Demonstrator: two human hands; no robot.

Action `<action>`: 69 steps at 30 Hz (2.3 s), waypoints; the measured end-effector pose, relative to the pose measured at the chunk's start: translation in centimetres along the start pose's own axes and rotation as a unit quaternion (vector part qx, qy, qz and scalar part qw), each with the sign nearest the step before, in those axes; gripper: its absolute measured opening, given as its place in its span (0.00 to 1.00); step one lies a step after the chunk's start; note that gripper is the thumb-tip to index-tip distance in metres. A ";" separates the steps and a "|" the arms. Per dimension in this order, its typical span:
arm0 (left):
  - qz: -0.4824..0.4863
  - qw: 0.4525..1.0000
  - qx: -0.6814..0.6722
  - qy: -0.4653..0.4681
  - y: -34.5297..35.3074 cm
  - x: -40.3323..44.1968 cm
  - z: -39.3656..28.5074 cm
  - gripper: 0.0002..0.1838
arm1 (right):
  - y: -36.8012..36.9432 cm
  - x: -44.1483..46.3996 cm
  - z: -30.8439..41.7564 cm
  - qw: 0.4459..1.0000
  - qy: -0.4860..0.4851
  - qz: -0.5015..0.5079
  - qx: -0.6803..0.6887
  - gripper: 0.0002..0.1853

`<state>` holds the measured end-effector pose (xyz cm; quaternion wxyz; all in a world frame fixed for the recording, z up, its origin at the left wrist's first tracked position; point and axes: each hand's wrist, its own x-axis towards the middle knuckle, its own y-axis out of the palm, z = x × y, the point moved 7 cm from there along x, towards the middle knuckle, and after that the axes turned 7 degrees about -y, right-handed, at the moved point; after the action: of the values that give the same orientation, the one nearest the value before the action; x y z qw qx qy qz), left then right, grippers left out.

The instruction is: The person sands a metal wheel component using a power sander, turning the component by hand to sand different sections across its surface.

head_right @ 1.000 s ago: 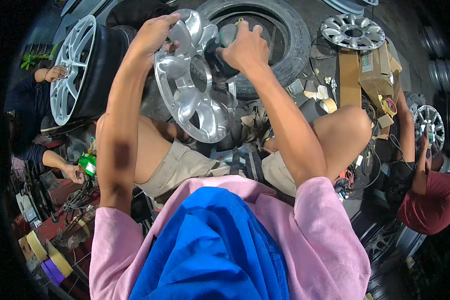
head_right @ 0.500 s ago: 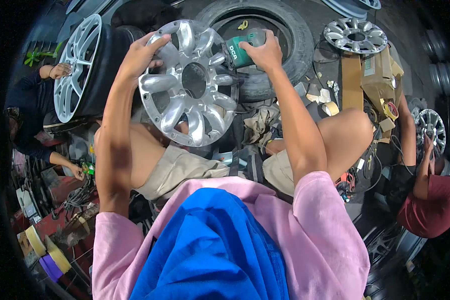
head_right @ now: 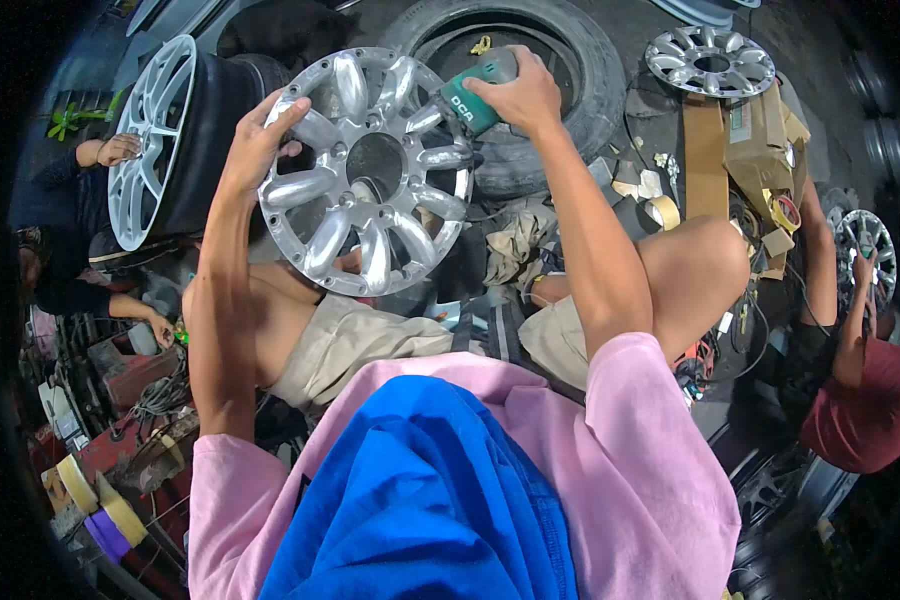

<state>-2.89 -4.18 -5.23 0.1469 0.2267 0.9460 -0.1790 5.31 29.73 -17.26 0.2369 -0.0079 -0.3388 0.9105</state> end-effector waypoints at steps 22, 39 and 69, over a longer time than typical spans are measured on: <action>0.009 1.000 0.005 0.022 1.0 0.2 -1.2 0.21 | -0.8 -0.4 4.8 0.987 -0.095 -0.044 -0.119 0.41; -0.005 1.000 0.002 -0.022 0.4 0.7 -0.7 0.24 | 0.3 -2.2 4.7 0.992 -0.120 -0.021 -0.045 0.41; -0.012 1.000 0.005 0.010 0.7 0.1 -0.8 0.24 | -0.3 -0.4 5.0 0.989 -0.067 -0.037 -0.129 0.43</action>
<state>-2.83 -3.28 -4.78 0.1345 0.2177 0.9492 -0.1833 4.95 26.70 -13.29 0.2445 0.0351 -0.4690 0.8480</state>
